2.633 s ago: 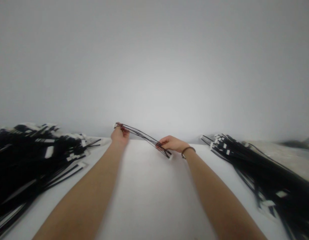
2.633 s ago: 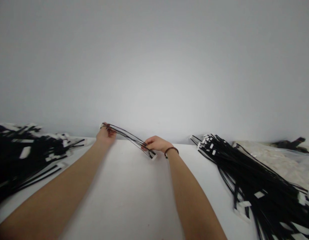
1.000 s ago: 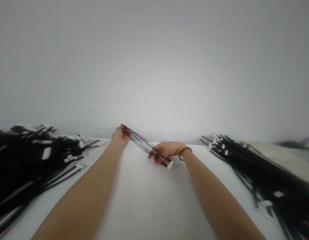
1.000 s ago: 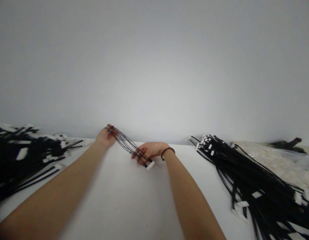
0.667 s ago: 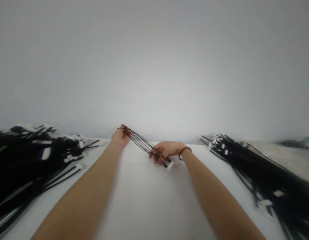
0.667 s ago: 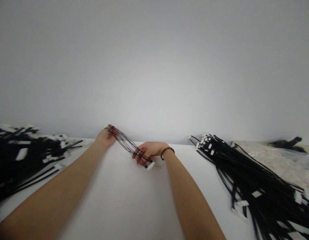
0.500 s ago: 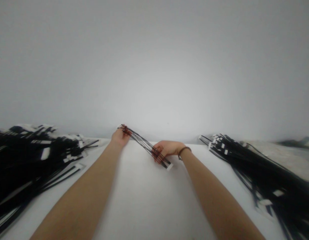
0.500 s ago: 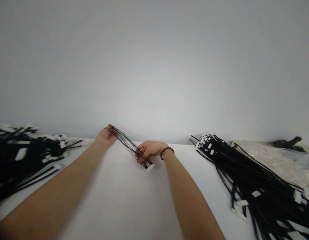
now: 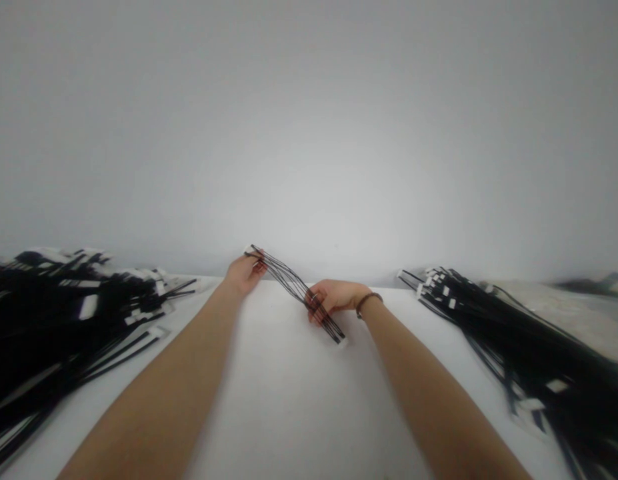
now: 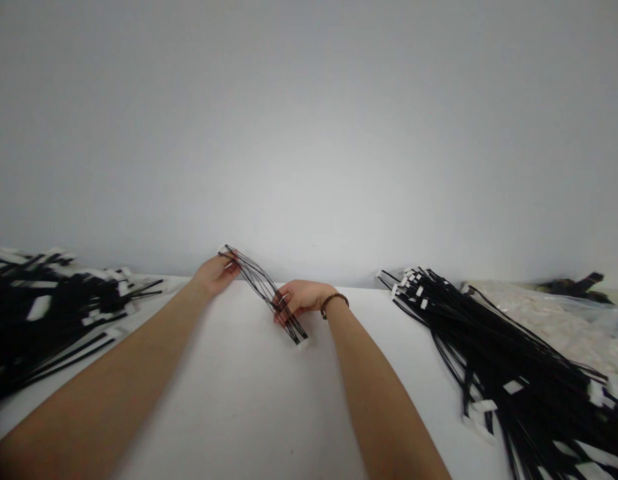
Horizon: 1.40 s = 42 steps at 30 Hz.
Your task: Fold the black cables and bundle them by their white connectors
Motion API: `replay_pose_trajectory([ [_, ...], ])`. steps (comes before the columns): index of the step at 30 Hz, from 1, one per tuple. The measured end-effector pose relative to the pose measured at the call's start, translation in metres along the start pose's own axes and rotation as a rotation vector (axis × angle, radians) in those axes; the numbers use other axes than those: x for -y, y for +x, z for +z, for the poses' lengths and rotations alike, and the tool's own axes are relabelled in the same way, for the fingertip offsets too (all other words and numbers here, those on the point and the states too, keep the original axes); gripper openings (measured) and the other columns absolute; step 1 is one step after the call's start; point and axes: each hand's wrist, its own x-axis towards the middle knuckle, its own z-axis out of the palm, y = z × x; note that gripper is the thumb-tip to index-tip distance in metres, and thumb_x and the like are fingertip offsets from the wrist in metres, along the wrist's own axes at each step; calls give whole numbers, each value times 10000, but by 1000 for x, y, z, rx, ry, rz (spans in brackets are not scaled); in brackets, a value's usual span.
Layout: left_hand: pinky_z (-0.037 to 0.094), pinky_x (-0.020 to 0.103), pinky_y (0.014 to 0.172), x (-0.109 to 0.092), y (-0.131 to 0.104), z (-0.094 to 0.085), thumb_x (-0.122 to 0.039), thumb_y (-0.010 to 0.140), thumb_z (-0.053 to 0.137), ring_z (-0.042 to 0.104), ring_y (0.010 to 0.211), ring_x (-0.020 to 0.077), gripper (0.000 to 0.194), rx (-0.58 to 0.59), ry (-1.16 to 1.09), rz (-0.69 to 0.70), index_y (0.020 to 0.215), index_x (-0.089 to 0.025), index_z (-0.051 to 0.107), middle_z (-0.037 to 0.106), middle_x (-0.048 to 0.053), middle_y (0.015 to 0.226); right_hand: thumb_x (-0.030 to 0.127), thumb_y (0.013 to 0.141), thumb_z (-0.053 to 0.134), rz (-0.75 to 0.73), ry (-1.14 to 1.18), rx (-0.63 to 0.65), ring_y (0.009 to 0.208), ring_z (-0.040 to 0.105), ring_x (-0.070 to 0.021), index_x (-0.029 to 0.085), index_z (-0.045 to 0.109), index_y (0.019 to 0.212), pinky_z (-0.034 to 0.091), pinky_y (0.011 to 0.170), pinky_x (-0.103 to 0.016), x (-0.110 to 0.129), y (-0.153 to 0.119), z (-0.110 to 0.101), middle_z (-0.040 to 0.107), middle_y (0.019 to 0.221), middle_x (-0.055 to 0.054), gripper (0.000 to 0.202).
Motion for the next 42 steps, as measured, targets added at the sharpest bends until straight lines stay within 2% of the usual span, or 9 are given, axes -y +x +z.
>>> replay_pose_trajectory([
  [9,425,219,617,6,-15,3,-116,577,642,523,654,107,126,333,288,-7,697,-100,608,580,47,739,134,514,704,58,-13,-77,498,551,-110,122,512,748,443,477,-205,7,-2,7,560,549,20,303],
  [15,443,296,721,1,-20,3,-59,586,582,550,754,158,244,533,186,-164,823,-115,602,588,69,816,251,628,658,1,145,-159,567,558,-90,99,538,843,463,569,-211,7,-3,8,589,661,-28,290],
  [20,471,357,692,-5,-21,4,-96,584,468,565,773,226,253,400,5,-270,803,-68,592,590,137,823,260,674,626,-19,240,-167,687,584,-111,105,535,928,474,652,-227,4,-5,4,602,766,-63,311],
  [24,485,401,636,-4,-19,4,-162,623,434,575,743,261,229,278,-74,-278,775,-60,572,585,184,799,227,695,605,-22,272,-149,728,598,-135,112,534,959,478,685,-247,0,-4,1,610,777,-69,297],
  [28,493,367,600,-2,-16,7,-239,736,390,584,702,231,221,175,-86,-251,775,-83,541,582,162,757,209,713,583,-27,290,-127,780,603,-157,108,519,1007,469,734,-273,-2,-4,-1,619,823,-93,318],
  [31,486,304,558,-7,-13,14,-187,784,332,581,629,184,209,24,-67,-285,760,-99,520,583,128,703,240,756,532,-59,342,-117,820,601,-169,101,512,1022,443,800,-317,-4,-5,-3,620,860,-114,300],
  [35,465,296,522,-28,-10,25,-128,789,280,563,553,171,239,-53,-111,-336,775,-101,517,575,102,632,284,816,441,-92,405,-151,852,595,-167,109,506,1014,392,869,-360,-7,-5,-4,619,898,-127,272],
  [38,428,289,485,-52,-11,34,-145,800,235,533,498,161,285,-50,-200,-301,781,-113,518,544,75,568,287,830,417,-95,416,-152,849,597,-166,100,497,1024,380,880,-373,-7,-5,-4,614,915,-137,280],
  [42,396,320,544,-90,-24,48,-230,827,132,495,475,146,376,-144,-242,-182,720,-148,483,491,40,530,270,813,456,-96,420,-167,844,600,-167,89,501,1024,383,882,-370,-5,-6,-2,617,912,-142,281],
])
